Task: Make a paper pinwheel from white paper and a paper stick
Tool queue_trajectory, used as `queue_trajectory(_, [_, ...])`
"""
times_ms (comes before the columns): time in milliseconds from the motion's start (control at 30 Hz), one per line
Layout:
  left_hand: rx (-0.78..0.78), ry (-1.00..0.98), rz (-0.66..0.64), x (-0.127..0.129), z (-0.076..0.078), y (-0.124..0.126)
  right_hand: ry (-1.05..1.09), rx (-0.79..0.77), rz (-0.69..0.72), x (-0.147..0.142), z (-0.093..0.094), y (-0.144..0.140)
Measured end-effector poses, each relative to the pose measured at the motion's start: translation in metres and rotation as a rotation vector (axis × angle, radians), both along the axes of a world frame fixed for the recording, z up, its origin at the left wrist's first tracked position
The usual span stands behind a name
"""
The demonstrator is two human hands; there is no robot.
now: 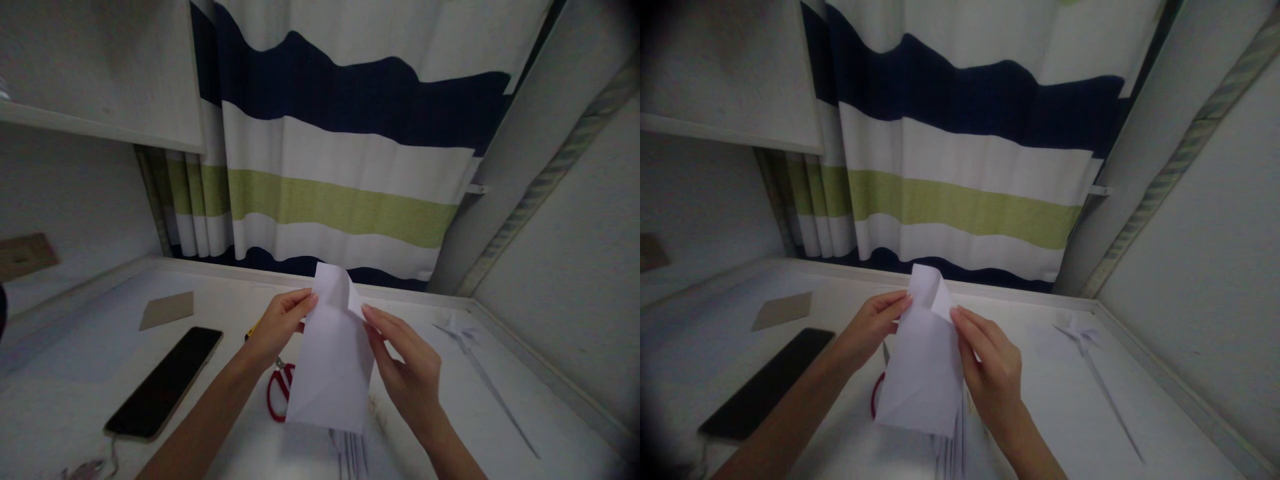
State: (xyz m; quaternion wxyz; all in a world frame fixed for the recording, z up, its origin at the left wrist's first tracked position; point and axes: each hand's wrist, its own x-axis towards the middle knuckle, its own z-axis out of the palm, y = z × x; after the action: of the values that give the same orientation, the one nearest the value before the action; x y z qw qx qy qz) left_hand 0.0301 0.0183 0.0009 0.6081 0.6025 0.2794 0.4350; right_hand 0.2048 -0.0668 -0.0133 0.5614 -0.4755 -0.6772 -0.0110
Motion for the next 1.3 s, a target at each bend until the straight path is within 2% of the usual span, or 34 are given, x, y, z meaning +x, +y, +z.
queue_trajectory(133, [-0.028, -0.039, -0.01, -0.002, -0.001, -0.001, -0.359, 0.16, 0.018, 0.0, 0.002, -0.002])
queue_trajectory(233, [-0.034, -0.053, -0.008, -0.003, -0.001, -0.002, -0.508, 0.2, 0.042, 0.001, 0.005, -0.001])
queue_trajectory(500, [0.007, -0.051, -0.035, -0.006, 0.003, -0.006, -0.683, 0.217, 0.061, 0.0, 0.008, 0.003])
queue_trajectory(667, [0.021, -0.06, -0.06, -0.005, 0.004, -0.009, -0.694, 0.196, 0.043, -0.004, 0.009, 0.003])
queue_trajectory(733, [0.026, -0.049, -0.042, -0.004, 0.003, -0.009, -0.629, 0.148, 0.113, -0.005, 0.011, 0.002])
queue_trajectory(833, [0.023, -0.027, -0.075, -0.004, 0.002, -0.01, -0.317, 0.01, 0.246, -0.004, 0.013, -0.002])
queue_trajectory(933, [0.015, 0.014, -0.146, -0.002, 0.002, -0.013, 0.057, -0.154, 0.243, -0.002, 0.014, -0.004])
queue_trajectory(1000, [0.031, 0.064, -0.2, 0.001, 0.002, -0.017, 0.203, -0.273, 0.242, -0.002, 0.014, -0.004])
queue_trajectory(1167, [0.123, 0.237, -0.287, 0.008, 0.0, -0.03, 0.322, -0.429, 0.238, -0.006, 0.014, -0.001])
queue_trajectory(1300, [0.122, 0.247, -0.337, 0.009, 0.001, -0.036, 0.348, -0.493, 0.262, -0.008, 0.017, -0.002])
